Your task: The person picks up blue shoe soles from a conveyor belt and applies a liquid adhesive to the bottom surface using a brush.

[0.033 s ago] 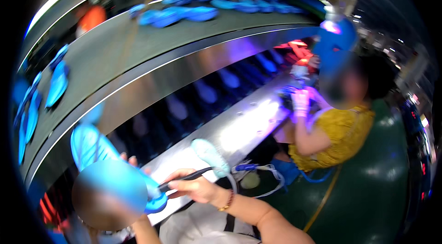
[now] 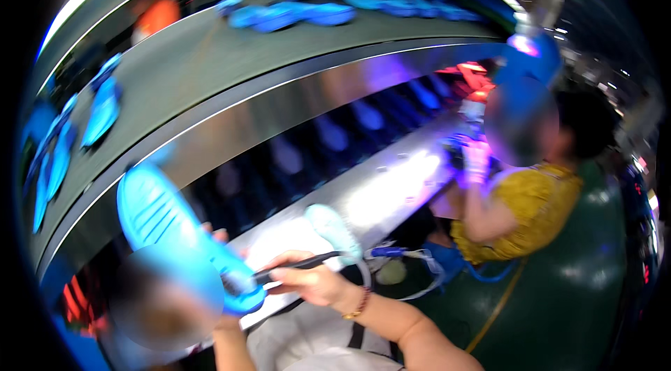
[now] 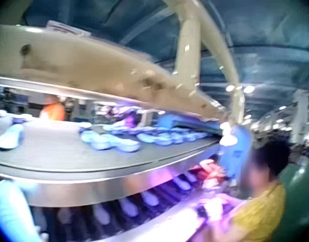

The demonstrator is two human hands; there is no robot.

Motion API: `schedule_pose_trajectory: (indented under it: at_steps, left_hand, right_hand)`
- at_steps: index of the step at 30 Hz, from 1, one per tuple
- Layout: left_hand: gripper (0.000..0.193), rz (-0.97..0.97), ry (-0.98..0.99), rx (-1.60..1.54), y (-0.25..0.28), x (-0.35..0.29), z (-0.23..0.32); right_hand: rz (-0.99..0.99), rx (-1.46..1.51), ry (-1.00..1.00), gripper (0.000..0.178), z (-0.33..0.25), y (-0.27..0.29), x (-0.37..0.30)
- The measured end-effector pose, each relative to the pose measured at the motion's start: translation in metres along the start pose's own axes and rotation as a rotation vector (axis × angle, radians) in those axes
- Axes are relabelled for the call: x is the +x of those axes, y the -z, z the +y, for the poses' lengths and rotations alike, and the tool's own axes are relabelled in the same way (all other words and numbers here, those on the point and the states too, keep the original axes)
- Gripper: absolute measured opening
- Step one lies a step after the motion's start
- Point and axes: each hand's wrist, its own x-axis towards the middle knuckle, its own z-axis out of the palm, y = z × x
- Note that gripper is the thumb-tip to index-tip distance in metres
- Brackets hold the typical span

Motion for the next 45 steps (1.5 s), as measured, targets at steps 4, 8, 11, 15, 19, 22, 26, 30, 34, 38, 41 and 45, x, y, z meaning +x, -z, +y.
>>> schedule_pose_trajectory:
  at_steps: [4, 8, 11, 15, 19, 22, 26, 30, 34, 38, 41, 45]
  left_hand:
    - [0.087, -0.071, 0.125, -0.048, 0.015, -0.019, -0.015]
    - [0.076, -0.032, 0.292, 0.026, 0.058, -0.009, -0.014]
    - [0.069, -0.166, 0.291, 0.157, 0.057, -0.005, 0.005]
    - [0.064, -0.269, 0.470, 0.144, 0.045, 0.009, 0.012]
    - [0.053, -0.167, 0.762, 0.105, 0.039, 0.010, 0.022]
    - [0.052, -0.209, 0.854, 0.258, 0.027, 0.015, 0.029]
    - [0.053, -0.266, 0.962, 0.530, 0.023, 0.018, 0.029]
    - [0.057, -0.257, 1.049, 0.493, 0.026, 0.015, 0.041]
    - [0.060, -0.305, 1.087, 0.484, 0.028, 0.013, 0.039]
    - [0.060, -0.229, 1.099, 0.428, 0.040, 0.010, 0.047]
    - [0.062, -0.149, 1.034, 0.440, 0.043, 0.007, 0.052]
    - [0.062, -0.190, 0.908, 0.408, 0.063, 0.005, 0.057]
  right_hand:
    - [0.024, -0.396, 0.087, 0.019, -0.017, -0.016, -0.019]
    - [-0.244, -0.924, 0.214, 0.020, -0.034, -0.025, -0.022]
    - [-0.424, -0.854, 0.150, 0.022, -0.046, -0.023, -0.018]
    - [-0.460, -1.194, 0.353, 0.019, -0.044, -0.024, -0.005]
    - [-0.758, -1.126, 0.102, 0.020, -0.061, -0.028, -0.012]
    - [-0.603, -1.192, 0.291, 0.020, -0.062, -0.023, -0.010]
    - [-0.674, -1.281, 0.135, 0.020, -0.057, -0.022, -0.009]
    - [-0.671, -1.307, 0.218, 0.020, -0.070, -0.028, -0.009]
    - [-0.698, -1.372, 0.171, 0.021, -0.070, -0.022, -0.013]
    - [-0.639, -1.357, 0.212, 0.022, -0.077, -0.021, -0.018]
    - [-0.523, -1.285, 0.301, 0.022, -0.070, -0.007, -0.009]
    - [-0.660, -1.312, 0.156, 0.021, -0.070, -0.009, -0.026]
